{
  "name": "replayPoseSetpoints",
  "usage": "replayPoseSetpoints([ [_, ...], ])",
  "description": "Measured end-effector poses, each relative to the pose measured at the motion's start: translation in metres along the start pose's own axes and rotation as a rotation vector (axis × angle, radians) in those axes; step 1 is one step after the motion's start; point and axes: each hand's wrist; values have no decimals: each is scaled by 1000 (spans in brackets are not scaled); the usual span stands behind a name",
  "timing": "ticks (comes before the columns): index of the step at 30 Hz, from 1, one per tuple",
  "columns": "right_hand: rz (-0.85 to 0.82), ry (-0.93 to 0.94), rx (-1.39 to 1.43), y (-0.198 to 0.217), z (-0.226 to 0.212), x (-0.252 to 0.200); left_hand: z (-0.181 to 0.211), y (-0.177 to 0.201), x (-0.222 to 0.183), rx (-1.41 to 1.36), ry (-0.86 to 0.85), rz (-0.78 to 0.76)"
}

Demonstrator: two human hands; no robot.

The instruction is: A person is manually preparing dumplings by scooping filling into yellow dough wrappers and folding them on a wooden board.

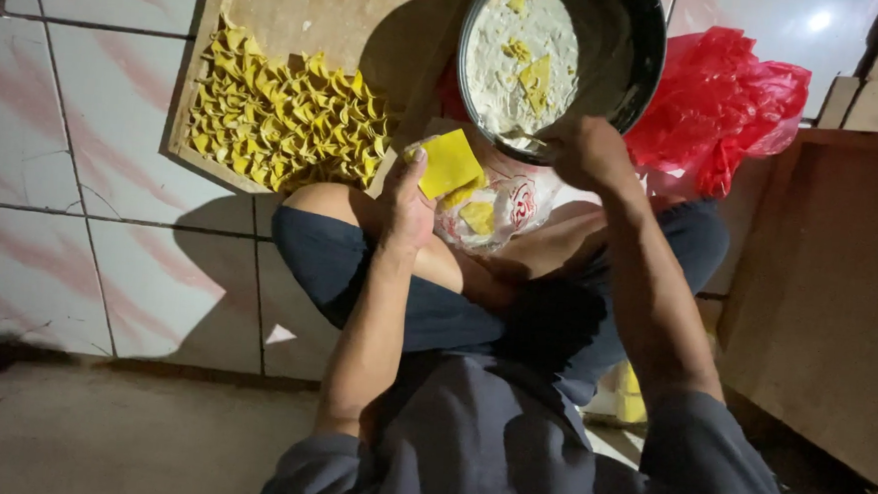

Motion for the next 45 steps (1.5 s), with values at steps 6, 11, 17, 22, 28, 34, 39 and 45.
replayPoseSetpoints([
  [6, 122, -234, 992, 70, -28, -41, 29, -12, -9, -42, -49, 48],
  [11, 242, -176, 1189, 44, -19, -76, 2, -38, -4, -124, 45, 51],
  [17, 553, 134, 1073, 4, -27, -85, -20, -60, -4, -246, 153, 79],
  [22, 626, 182, 966, -44, 3, -82, -12, -70, -10, -300, 224, 226],
  [28, 585, 192, 956, -19, 2, -88, -23, -72, 3, -368, 276, 239],
  [34, 575, 133, 930, 9, 12, -90, 12, -69, 16, -355, 258, 82],
  [39, 604, 54, 403, 6, 16, -55, 14, -56, 32, -274, 223, 29],
  [45, 452, 141, 121, -37, 16, -1, 14, -52, 38, -250, 222, 37],
])
Point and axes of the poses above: each hand's wrist, its own x-axis towards the middle knuckle, its own y-axis out of the back of the hand, z = x × y, and after that the axes turned 13 degrees about z, right-handed
